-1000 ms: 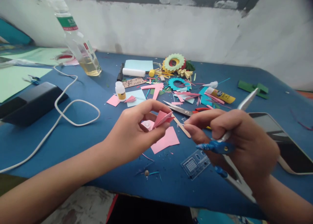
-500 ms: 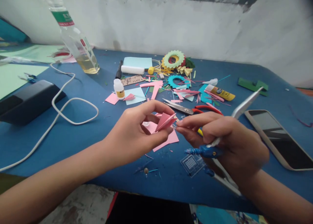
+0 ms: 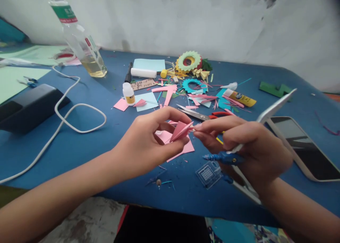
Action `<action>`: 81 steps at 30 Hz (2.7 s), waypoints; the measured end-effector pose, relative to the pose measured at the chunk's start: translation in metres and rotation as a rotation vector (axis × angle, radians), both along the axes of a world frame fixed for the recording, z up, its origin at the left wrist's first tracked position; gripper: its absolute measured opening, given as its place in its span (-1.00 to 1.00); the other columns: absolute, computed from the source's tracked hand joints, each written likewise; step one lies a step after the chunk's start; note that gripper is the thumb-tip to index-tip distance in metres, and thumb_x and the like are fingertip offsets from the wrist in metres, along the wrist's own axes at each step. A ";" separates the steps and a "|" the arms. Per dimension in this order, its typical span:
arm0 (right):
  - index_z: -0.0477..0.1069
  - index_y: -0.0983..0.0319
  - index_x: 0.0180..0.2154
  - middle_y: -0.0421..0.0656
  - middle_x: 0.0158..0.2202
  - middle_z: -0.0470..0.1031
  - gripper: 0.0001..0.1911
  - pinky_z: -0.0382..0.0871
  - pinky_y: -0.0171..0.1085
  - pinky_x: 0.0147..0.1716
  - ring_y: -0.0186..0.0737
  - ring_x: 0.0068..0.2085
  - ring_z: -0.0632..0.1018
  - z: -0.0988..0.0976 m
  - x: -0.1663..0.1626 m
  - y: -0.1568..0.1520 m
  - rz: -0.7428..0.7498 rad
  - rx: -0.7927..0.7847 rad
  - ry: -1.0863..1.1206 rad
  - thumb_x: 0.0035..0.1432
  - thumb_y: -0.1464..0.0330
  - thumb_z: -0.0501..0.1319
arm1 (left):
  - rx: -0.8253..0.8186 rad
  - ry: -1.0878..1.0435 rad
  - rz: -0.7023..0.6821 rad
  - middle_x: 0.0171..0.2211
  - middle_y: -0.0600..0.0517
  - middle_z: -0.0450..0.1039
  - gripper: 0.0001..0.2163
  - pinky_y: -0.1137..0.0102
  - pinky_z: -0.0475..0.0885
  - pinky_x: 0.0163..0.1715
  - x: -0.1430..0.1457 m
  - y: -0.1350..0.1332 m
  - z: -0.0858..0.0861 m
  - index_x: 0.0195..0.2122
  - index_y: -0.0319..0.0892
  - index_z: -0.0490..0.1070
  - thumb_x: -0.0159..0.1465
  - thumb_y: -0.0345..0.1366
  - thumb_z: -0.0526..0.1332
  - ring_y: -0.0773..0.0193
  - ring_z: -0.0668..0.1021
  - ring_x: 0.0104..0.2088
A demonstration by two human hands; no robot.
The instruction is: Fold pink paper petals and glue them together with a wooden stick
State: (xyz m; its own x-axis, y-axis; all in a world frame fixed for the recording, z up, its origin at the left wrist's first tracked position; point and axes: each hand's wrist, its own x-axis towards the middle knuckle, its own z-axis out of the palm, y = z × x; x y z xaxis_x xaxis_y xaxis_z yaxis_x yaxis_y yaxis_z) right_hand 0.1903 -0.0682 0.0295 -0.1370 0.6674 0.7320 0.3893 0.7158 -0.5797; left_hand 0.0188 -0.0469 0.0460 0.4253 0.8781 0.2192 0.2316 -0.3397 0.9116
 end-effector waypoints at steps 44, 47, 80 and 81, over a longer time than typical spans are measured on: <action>0.21 0.19 -0.47 -0.23 -0.30 0.52 -0.77 0.40 -0.41 -0.39 -0.41 -0.33 0.52 -0.003 0.007 -0.001 -0.058 0.093 -0.317 0.06 0.54 0.24 | 0.236 0.137 0.001 -0.49 0.17 0.44 -0.94 0.71 0.41 -0.53 -0.003 0.004 -0.005 -0.31 -0.18 0.39 0.18 -0.43 0.20 0.52 0.46 -0.51; 0.18 0.19 -0.47 -0.26 -0.31 0.49 -0.74 0.38 -0.43 -0.40 -0.43 -0.34 0.50 -0.002 0.008 -0.001 -0.078 0.092 -0.316 0.04 0.55 0.25 | 0.252 0.140 0.001 -0.48 0.17 0.45 -0.92 0.71 0.41 -0.51 -0.003 0.004 -0.005 -0.30 -0.18 0.39 0.17 -0.44 0.20 0.52 0.46 -0.50; 0.20 0.19 -0.45 -0.23 -0.38 0.53 -0.83 0.33 -0.33 -0.45 -0.33 -0.41 0.50 0.000 0.012 0.010 -0.098 -0.101 -0.460 0.13 0.45 0.18 | -0.048 0.072 -0.004 -0.48 0.11 0.37 -0.90 0.62 0.46 -0.62 -0.004 0.008 -0.004 -0.23 -0.16 0.37 0.23 -0.39 0.14 0.45 0.48 -0.57; 0.21 0.19 -0.45 -0.22 -0.39 0.53 -0.83 0.33 -0.33 -0.47 -0.31 -0.42 0.50 0.000 0.012 0.011 -0.096 -0.126 -0.470 0.14 0.42 0.18 | -0.037 0.079 -0.006 -0.43 0.09 0.39 -0.88 0.61 0.48 -0.60 -0.004 0.008 -0.004 -0.22 -0.16 0.37 0.23 -0.42 0.12 0.44 0.49 -0.52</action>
State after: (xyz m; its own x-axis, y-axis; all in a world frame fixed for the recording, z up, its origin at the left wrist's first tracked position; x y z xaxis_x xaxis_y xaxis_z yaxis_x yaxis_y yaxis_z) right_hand 0.2025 -0.0574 0.0293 -0.3663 0.7723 0.5190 0.6901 0.5997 -0.4052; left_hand 0.0148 -0.0386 0.0417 0.4449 0.8826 0.1521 0.3013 -0.3074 0.9026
